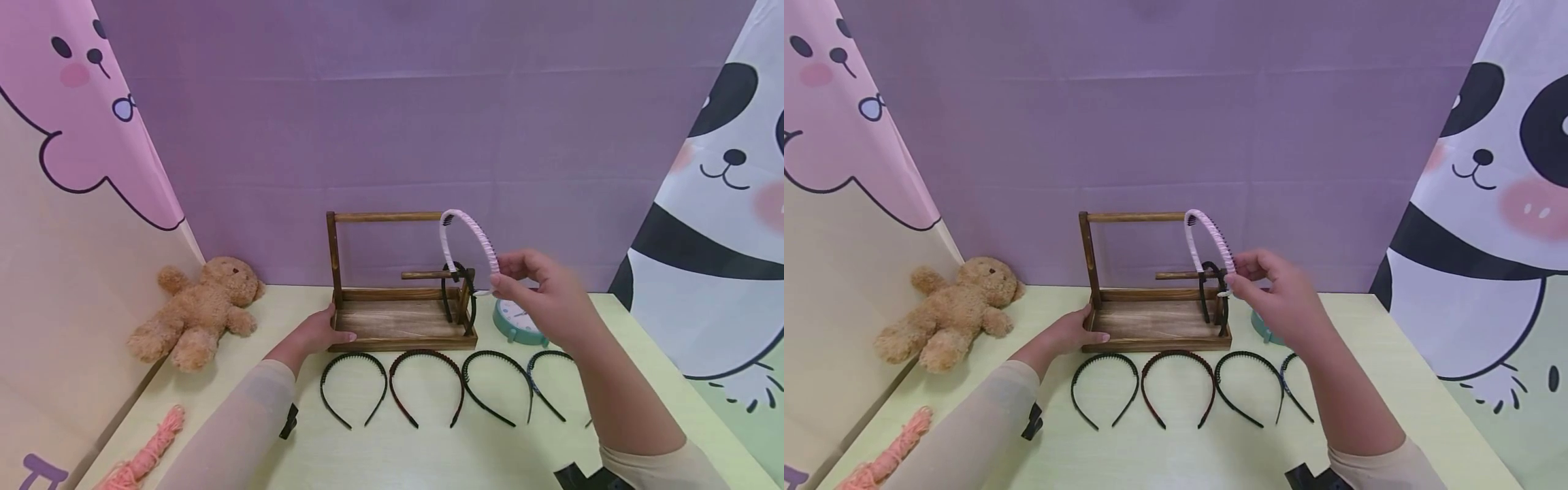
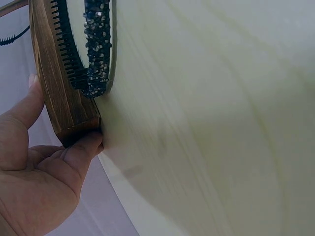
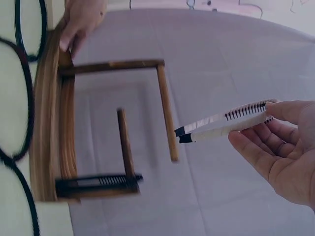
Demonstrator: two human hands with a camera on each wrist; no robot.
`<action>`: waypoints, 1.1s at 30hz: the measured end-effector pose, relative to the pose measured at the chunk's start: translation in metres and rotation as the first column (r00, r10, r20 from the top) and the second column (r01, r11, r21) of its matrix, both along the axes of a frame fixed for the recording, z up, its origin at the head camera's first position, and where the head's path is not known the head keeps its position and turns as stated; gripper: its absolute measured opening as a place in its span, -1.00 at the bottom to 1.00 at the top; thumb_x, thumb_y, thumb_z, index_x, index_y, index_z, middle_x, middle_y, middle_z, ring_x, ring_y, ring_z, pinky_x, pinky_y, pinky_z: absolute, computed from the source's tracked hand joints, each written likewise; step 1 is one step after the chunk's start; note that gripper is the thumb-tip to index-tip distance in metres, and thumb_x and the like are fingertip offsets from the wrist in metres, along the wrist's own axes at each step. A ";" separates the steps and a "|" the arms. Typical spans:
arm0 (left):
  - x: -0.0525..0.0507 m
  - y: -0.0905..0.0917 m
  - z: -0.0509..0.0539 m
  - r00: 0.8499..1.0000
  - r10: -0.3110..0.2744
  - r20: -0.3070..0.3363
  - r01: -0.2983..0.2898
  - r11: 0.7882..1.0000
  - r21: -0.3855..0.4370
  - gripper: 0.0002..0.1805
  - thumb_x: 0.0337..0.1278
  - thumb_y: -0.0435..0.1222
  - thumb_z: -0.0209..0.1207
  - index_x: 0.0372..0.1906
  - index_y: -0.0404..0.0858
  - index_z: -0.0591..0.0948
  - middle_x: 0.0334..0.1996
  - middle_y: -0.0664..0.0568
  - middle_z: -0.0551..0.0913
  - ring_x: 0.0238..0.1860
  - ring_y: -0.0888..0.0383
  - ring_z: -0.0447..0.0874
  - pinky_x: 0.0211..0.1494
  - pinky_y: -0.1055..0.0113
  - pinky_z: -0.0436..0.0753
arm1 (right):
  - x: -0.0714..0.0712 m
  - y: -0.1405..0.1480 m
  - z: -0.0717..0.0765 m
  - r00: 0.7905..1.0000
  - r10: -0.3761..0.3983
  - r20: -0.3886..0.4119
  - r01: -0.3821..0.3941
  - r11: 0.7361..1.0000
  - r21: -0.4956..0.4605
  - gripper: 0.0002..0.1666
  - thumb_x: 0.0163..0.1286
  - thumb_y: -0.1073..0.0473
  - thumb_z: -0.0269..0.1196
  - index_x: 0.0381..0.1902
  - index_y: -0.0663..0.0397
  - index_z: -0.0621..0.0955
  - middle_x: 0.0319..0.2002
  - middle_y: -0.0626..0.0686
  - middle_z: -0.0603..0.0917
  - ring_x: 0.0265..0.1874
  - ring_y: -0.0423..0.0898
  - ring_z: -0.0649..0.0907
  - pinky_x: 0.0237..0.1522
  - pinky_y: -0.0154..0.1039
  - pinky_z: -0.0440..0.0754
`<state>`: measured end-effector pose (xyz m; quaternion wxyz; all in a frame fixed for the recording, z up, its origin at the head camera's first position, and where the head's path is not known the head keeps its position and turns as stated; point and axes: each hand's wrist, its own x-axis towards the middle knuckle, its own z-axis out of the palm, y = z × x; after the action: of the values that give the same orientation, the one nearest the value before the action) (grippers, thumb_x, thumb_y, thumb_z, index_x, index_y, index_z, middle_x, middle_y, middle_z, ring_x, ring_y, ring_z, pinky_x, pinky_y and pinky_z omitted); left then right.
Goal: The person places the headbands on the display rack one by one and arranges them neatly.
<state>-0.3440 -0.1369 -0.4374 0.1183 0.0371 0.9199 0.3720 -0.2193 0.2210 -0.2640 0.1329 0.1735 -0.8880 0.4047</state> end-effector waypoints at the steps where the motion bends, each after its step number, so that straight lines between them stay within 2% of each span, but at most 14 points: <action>1: 0.000 0.000 0.000 1.000 0.000 0.000 0.000 1.000 0.000 0.08 0.19 -0.03 0.31 0.57 -0.28 -0.10 0.55 -0.21 0.04 0.54 -0.19 -0.02 0.51 -0.09 0.14 | -0.001 -0.005 -0.002 1.000 0.020 0.010 -0.020 0.999 -0.025 -0.60 0.45 -0.03 0.21 0.11 0.07 0.54 -0.13 0.07 0.65 -0.23 -0.27 0.73 -0.15 -0.44 0.64; 6: 0.000 0.000 0.000 1.000 -0.001 0.003 0.001 1.000 0.000 0.08 0.18 -0.02 0.31 0.57 -0.27 -0.11 0.55 -0.20 0.04 0.54 -0.18 -0.02 0.51 -0.08 0.14 | -0.011 -0.032 -0.017 0.992 0.105 0.067 -0.093 0.983 -0.160 -0.59 0.42 -0.04 0.25 0.07 0.09 0.54 -0.14 0.10 0.63 -0.20 -0.14 0.74 -0.10 -0.33 0.69; 11: 0.001 0.001 0.001 1.000 0.003 0.006 -0.003 1.000 -0.001 0.08 0.19 -0.03 0.31 0.57 -0.27 -0.11 0.54 -0.21 0.04 0.54 -0.18 -0.02 0.52 -0.08 0.14 | -0.028 -0.056 -0.039 0.983 0.154 0.098 -0.126 0.961 -0.246 -0.60 0.39 -0.03 0.28 0.05 0.07 0.56 -0.16 0.09 0.63 -0.21 -0.03 0.70 -0.26 -0.32 0.68; 14: 0.001 0.002 0.002 1.000 0.006 0.004 -0.006 1.000 0.000 0.08 0.19 -0.03 0.31 0.58 -0.26 -0.11 0.54 -0.21 0.04 0.54 -0.18 -0.01 0.52 -0.08 0.13 | -0.038 -0.068 -0.053 0.980 0.168 0.111 -0.133 0.954 -0.269 -0.62 0.39 -0.02 0.28 0.05 0.05 0.57 -0.15 0.09 0.64 -0.20 0.00 0.66 -0.26 -0.30 0.66; 18: 0.001 0.002 0.002 1.000 0.008 0.008 -0.008 1.000 -0.007 0.09 0.19 -0.02 0.31 0.58 -0.25 -0.11 0.55 -0.20 0.04 0.54 -0.18 -0.01 0.52 -0.08 0.13 | -0.051 -0.078 -0.075 0.979 0.136 0.151 -0.096 0.964 -0.246 -0.60 0.40 -0.02 0.26 0.08 0.06 0.56 -0.14 0.07 0.63 -0.18 -0.03 0.64 -0.16 -0.23 0.67; 24: 0.000 0.001 0.001 1.000 0.005 0.009 -0.005 1.000 -0.009 0.10 0.17 0.00 0.31 0.58 -0.25 -0.12 0.55 -0.19 0.03 0.54 -0.17 -0.02 0.52 -0.07 0.13 | -0.073 -0.079 -0.106 0.986 0.047 0.162 -0.010 0.974 -0.225 -0.65 0.42 0.05 0.25 0.08 0.08 0.56 -0.13 0.08 0.65 -0.21 -0.07 0.65 -0.18 -0.27 0.66; 28: 0.000 0.000 0.001 1.000 0.003 0.007 -0.003 1.000 -0.010 0.10 0.18 0.00 0.31 0.58 -0.25 -0.12 0.55 -0.19 0.03 0.54 -0.16 -0.02 0.52 -0.06 0.13 | -0.085 -0.075 -0.119 0.984 -0.015 0.177 0.058 0.969 -0.240 -0.64 0.43 0.04 0.25 0.06 0.10 0.56 -0.14 0.09 0.65 -0.20 -0.07 0.65 -0.18 -0.31 0.66; 33: 0.001 0.000 0.001 1.000 0.001 0.014 -0.001 1.000 -0.013 0.08 0.19 -0.01 0.30 0.58 -0.25 -0.12 0.55 -0.20 0.02 0.55 -0.17 -0.03 0.52 -0.07 0.12 | -0.093 -0.068 -0.131 0.974 -0.088 0.210 0.136 0.964 -0.227 -0.61 0.43 -0.01 0.23 0.07 0.09 0.54 -0.12 0.09 0.64 -0.18 -0.06 0.67 -0.17 -0.28 0.67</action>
<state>-0.3428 -0.1366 -0.4362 0.1246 0.0331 0.9215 0.3662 -0.3120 0.1528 -0.3951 0.0868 0.0644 -0.8496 0.5162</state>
